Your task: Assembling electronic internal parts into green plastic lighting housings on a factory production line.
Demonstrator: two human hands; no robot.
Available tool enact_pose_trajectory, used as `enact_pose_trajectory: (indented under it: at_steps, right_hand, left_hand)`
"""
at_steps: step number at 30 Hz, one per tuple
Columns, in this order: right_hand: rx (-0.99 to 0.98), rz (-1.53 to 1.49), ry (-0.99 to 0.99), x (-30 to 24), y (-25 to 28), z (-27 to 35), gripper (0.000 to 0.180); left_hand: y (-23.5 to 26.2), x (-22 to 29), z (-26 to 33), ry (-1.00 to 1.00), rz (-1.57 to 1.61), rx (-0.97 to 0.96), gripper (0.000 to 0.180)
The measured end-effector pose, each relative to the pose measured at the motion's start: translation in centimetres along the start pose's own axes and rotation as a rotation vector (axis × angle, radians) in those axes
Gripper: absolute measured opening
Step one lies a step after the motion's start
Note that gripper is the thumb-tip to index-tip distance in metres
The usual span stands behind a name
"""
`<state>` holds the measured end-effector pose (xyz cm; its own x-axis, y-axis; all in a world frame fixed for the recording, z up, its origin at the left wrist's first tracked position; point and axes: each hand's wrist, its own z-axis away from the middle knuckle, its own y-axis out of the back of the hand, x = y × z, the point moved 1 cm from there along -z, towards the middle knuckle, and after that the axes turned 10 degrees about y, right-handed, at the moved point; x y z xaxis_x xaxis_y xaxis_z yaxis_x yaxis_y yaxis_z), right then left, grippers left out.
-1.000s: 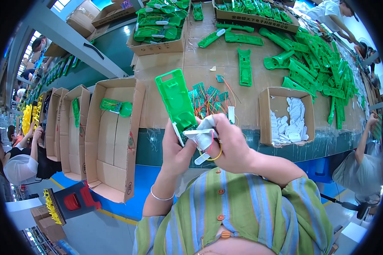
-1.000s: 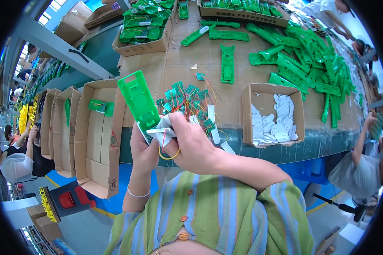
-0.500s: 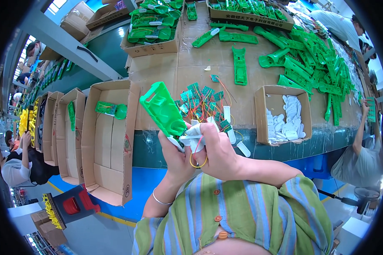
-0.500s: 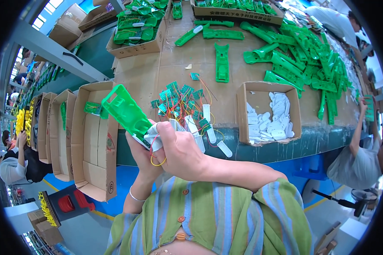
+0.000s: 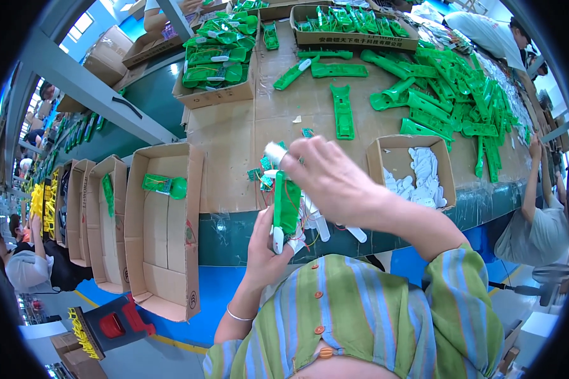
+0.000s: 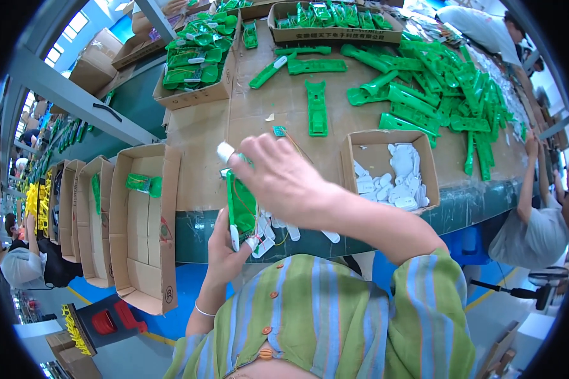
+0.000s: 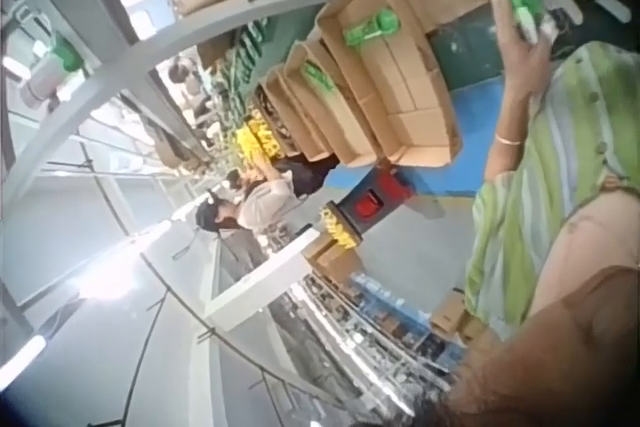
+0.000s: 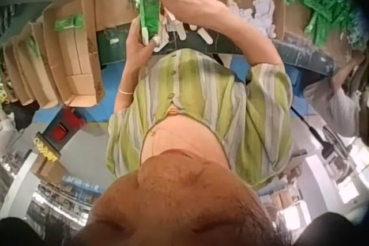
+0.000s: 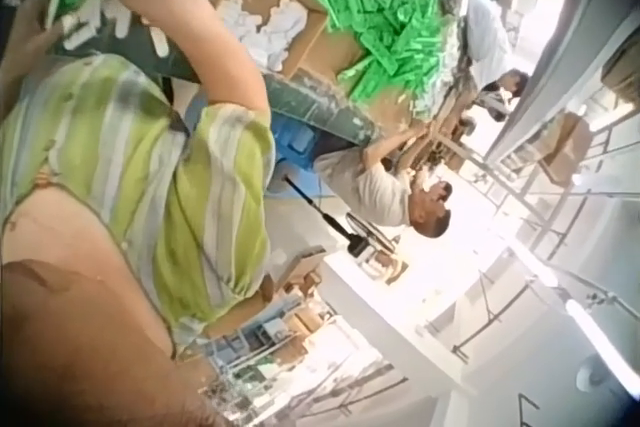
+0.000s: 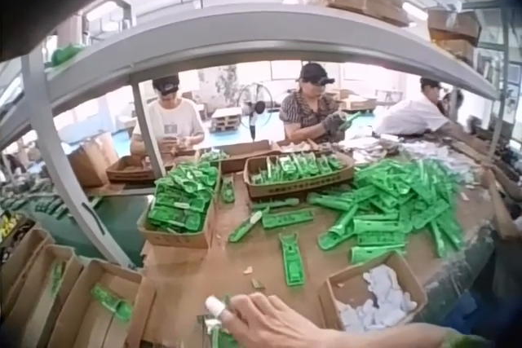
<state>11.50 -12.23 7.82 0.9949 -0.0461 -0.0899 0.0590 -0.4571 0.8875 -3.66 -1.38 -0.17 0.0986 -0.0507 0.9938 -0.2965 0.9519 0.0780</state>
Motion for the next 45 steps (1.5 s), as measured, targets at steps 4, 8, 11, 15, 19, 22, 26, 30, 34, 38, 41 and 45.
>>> enact_pose_trajectory:
  at_steps: [4,8,11,15,19,22,26,30,34,38,41,45]
  right_hand:
    - [0.221,-0.335,-0.002,2.5,-2.6,0.6,0.047]
    - [0.471,-0.366,0.06,2.6,-4.9,0.6,0.03]
    - [0.445,-0.339,0.047,2.1,-4.7,1.0,0.029]
    - [0.217,-1.498,-0.372,1.7,-4.0,1.3,0.037]
    - [0.253,-1.538,-0.422,1.6,-4.6,2.0,0.035]
    - [0.285,-1.513,-0.333,1.2,-4.4,1.0,0.035]
    - [-0.056,-0.497,-0.47,8.0,-6.8,0.9,0.05]
    - [-0.243,0.292,-0.883,15.3,-9.3,4.3,0.065]
    - [-0.197,-0.012,-0.899,15.0,-7.4,4.2,0.056]
    - [-0.158,-1.048,-0.767,9.9,-1.1,2.8,0.036]
    - [-0.314,-1.324,-0.404,6.1,1.3,3.5,0.041]
    - [0.119,-1.561,-0.375,6.7,4.6,6.5,0.046]
  left_hand:
    - [0.2,1.7,0.6,0.244,0.448,-0.16,0.066]
    - [-0.4,3.3,1.1,0.276,0.629,-0.282,0.068]
    - [0.4,3.2,1.6,0.266,0.609,-0.284,0.068]
    - [0.8,1.9,1.0,0.337,0.704,-0.206,0.067]
    - [0.4,2.3,0.6,0.29,0.63,-0.186,0.063]
    - [0.8,1.7,0.8,0.261,0.527,-0.135,0.062]
    - [6.1,0.7,0.2,0.078,0.528,0.348,0.048]
    - [15.4,-2.2,-0.6,0.099,0.037,0.932,0.055]
    - [21.9,-6.8,-0.5,0.36,-1.189,1.202,0.066]
    - [9.0,5.1,-1.9,-0.381,-0.957,0.779,0.074]
    - [1.1,6.6,-3.9,-0.645,-1.279,0.164,0.07]
    - [1.5,4.7,-4.2,-0.397,-0.887,0.094,0.065]
